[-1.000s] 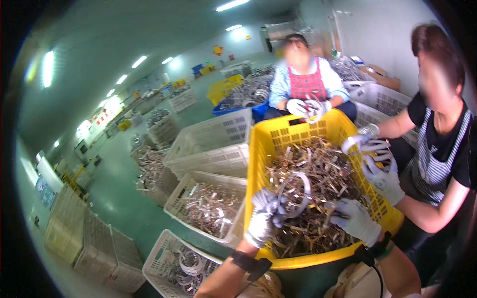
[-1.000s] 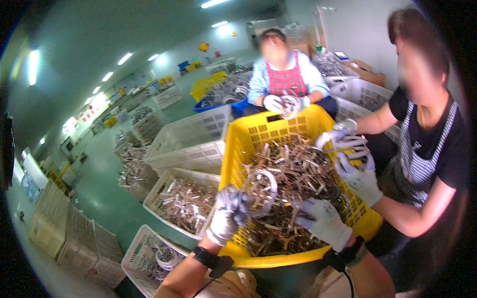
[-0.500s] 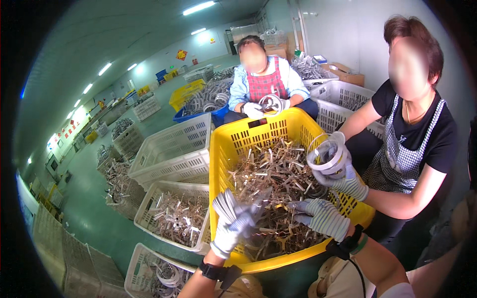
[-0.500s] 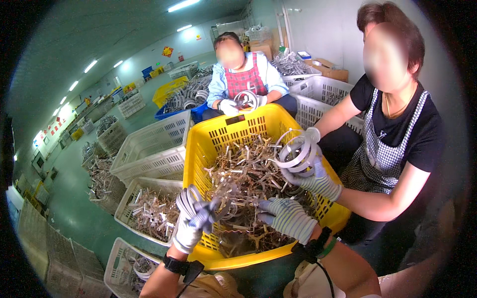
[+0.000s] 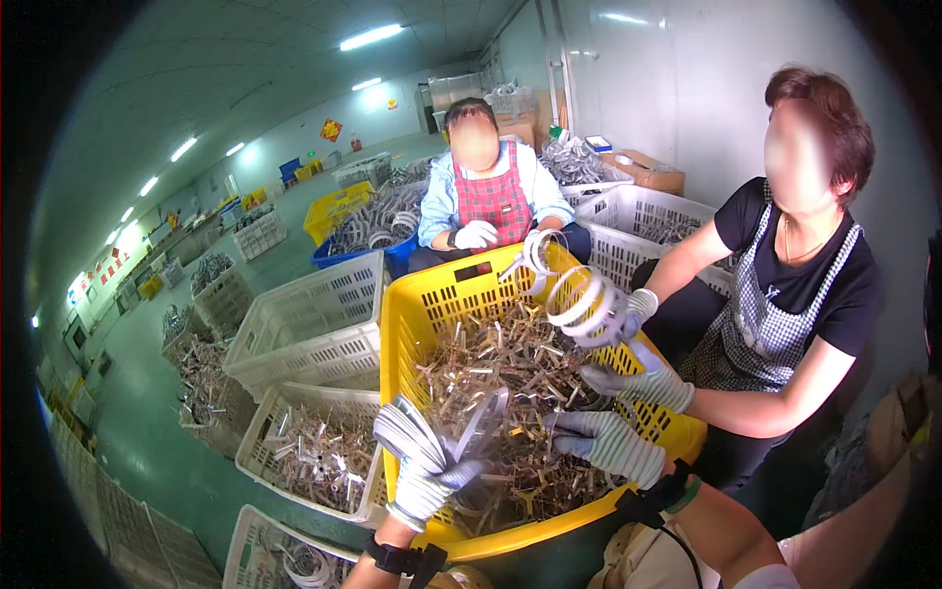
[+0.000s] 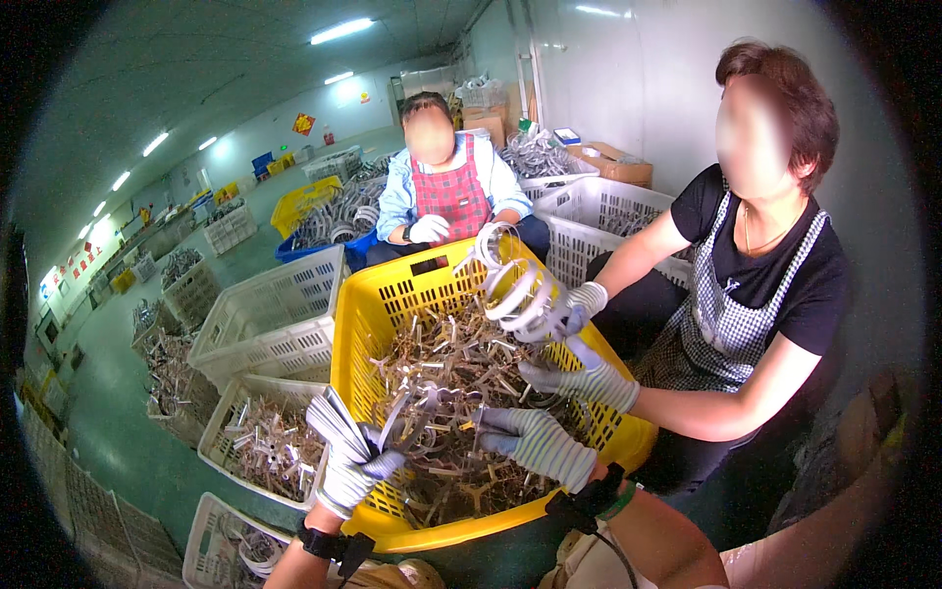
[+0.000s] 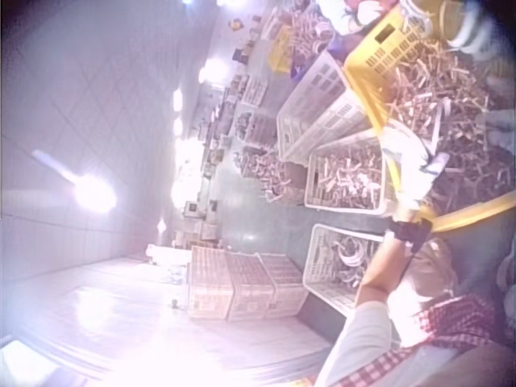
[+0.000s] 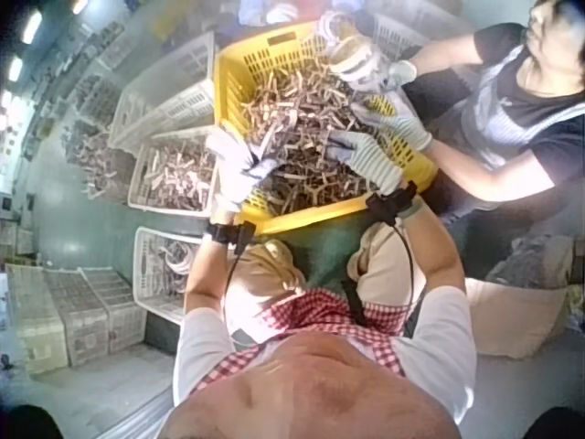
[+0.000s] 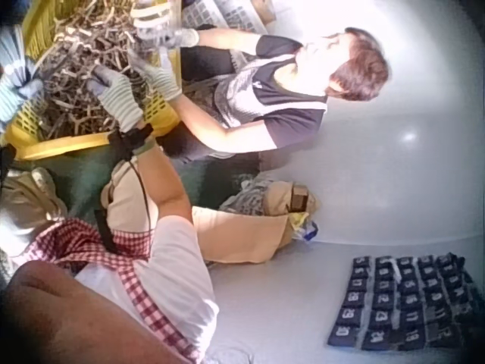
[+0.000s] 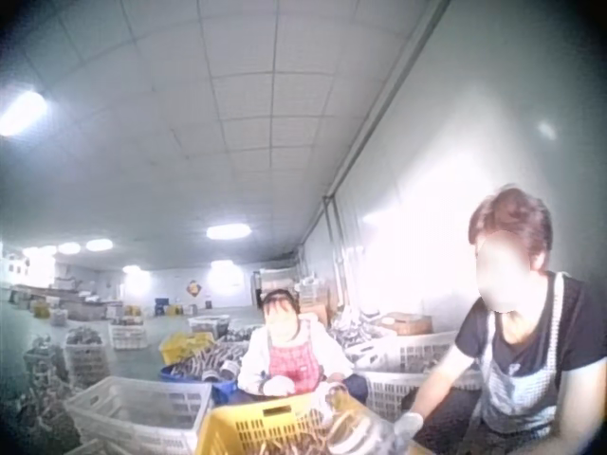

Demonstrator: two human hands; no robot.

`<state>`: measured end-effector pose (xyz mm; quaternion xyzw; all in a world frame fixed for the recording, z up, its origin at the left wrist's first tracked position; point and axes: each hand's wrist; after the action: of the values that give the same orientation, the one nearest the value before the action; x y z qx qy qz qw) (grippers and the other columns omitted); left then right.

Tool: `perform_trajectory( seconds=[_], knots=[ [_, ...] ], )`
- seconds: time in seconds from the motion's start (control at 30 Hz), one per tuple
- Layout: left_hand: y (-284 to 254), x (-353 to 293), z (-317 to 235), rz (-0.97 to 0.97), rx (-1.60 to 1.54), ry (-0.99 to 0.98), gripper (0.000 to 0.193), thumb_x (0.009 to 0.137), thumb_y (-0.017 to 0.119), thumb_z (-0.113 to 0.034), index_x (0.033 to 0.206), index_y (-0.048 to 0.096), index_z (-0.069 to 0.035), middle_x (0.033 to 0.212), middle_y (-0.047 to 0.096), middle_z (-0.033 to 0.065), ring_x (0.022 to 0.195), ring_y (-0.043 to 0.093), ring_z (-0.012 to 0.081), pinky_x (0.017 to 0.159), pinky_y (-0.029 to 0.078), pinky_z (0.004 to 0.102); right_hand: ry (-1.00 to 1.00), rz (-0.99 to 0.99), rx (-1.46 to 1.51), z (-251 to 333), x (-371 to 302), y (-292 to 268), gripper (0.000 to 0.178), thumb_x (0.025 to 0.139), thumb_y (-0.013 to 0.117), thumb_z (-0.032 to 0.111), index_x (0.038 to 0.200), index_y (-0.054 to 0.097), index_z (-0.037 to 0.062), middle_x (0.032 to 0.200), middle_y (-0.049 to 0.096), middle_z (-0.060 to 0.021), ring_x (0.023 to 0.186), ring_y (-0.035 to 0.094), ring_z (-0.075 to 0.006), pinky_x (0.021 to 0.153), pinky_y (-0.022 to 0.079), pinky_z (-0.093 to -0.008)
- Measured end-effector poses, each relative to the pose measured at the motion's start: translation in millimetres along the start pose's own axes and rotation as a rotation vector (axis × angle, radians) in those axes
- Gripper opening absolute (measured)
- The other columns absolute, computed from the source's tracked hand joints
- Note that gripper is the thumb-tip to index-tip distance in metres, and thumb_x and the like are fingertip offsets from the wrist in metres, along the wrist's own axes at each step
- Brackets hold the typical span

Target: Sorting and grouping metal ring-like components from a large yellow basket into smaller containers or batches.

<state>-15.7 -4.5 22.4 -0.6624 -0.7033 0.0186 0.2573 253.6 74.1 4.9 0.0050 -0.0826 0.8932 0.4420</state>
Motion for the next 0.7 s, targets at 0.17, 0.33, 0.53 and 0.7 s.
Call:
perform_trajectory(
  seconds=[0.17, 0.33, 0.53, 0.7],
  knots=[
    [26.9, -0.8, -11.5, -0.150, -0.225, 0.076, 0.043, 0.074, 0.068, 0.004, 0.114, 0.053, -0.005, 0.100, 0.058, 0.0030, 0.086, 0.055, 0.0121, 0.076, 0.047, 0.0251, -0.180, -0.195, -0.330, -4.8, 8.4, 12.8, 0.033, 0.085, 0.063, 0.010, 0.114, 0.056, -0.0040, 0.094, 0.066, -0.0072, 0.084, 0.061, -0.0098, 0.074, 0.049, -0.0243],
    [31.1, -12.8, -39.9, -0.151, 1.253, 0.375, 0.053, 0.083, 0.062, -0.013, 0.132, 0.041, -0.005, 0.125, 0.049, 0.0170, 0.101, 0.056, 0.0330, 0.083, 0.047, 0.0397, -0.205, -0.265, -0.135, -13.0, 14.2, 30.3, 0.021, 0.089, 0.058, 0.017, 0.102, 0.061, -0.0002, 0.076, 0.062, -0.0024, 0.065, 0.058, -0.0119, 0.060, 0.048, -0.0238],
    [16.0, 0.0, 12.8, -0.205, -0.177, 0.130, 0.087, 0.076, 0.069, 0.002, 0.143, 0.015, -0.009, 0.136, 0.031, 0.0123, 0.113, 0.046, 0.0227, 0.086, 0.051, 0.0348, 0.300, 0.035, 0.421, 31.0, 0.0, 22.8, 0.043, 0.093, 0.047, 0.043, 0.105, 0.061, 0.0046, 0.061, 0.045, 0.0027, 0.047, 0.040, -0.0061, 0.042, 0.031, -0.0209],
    [16.3, -1.5, 4.0, 0.014, -0.250, -0.071, 0.091, 0.069, 0.078, -0.003, 0.139, 0.020, -0.003, 0.122, 0.045, 0.0071, 0.109, 0.046, 0.0173, 0.085, 0.046, 0.0270, 0.342, 0.182, 0.511, 24.1, -1.3, 30.7, 0.040, 0.092, 0.049, 0.042, 0.100, 0.062, 0.0053, 0.058, 0.043, 0.0047, 0.044, 0.037, -0.0054, 0.039, 0.028, -0.0206]
  ],
)
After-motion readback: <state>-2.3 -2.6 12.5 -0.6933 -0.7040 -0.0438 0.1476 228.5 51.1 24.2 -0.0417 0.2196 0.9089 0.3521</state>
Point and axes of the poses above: each hand's wrist, its own x-axis towards the middle knuckle, its own y-axis out of the palm, z = x × y
